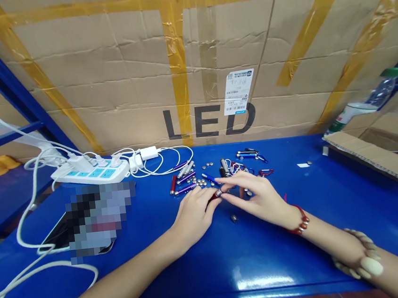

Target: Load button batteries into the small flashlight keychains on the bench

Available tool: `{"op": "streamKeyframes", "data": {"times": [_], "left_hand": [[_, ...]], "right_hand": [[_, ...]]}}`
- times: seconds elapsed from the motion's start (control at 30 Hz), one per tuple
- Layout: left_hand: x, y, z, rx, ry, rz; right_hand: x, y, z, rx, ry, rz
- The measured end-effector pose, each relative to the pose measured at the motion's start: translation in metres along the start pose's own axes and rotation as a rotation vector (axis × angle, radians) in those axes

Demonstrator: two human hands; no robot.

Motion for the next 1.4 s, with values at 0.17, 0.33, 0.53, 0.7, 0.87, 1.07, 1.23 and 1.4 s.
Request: {"op": "streamKeyframes", "data": {"times": [0.17, 0.33, 0.53, 0.7, 0.87, 1.07, 1.23, 1.4], "left_hand": [[0.001, 0.0, -0.001, -0.034, -0.008, 0.003], [-0.002, 0.002, -0.002, -0.063, 0.014, 0.02], [0.0, 0.001, 0.0, -0.123, -0.038, 0.04], [0.001, 0.003, 0.001, -0.109, -0.045, 0.037], [0.001, 0.004, 0.001, -0.115, -0.051, 0.044], [0.002, 0.004, 0.0, -0.134, -0.058, 0.049], [0.003, 0.003, -0.001, -0.121, -0.039, 0.041], [0.002, 0.004, -0.001, -0.087, -0.037, 0.047]], "right_hand": [[-0.002, -0.001, -0.002, -0.024, -0.009, 0.0], [-0.034, 0.027, -0.01, 0.075, 0.23, 0.15], [-0.047, 0.1, -0.011, 0.142, -0.002, 0.62], [-0.038, 0.131, -0.014, 0.184, -0.115, 0.616], [-0.037, 0.137, -0.014, 0.204, -0.111, 0.605], [-0.041, 0.144, -0.012, 0.271, -0.071, 0.563], [-0.045, 0.146, -0.011, 0.332, -0.033, 0.494], [-0.048, 0.122, -0.01, 0.343, 0.048, 0.404]]}}
Point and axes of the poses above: each hand's wrist, its own z-axis away from the middle knuckle, its own x-axis out of the palm, y = z × x, the point moved 5 cm from there along -z, towards the middle knuckle, and after that the axes turned 2 degrees about y, right-handed, at the moved point
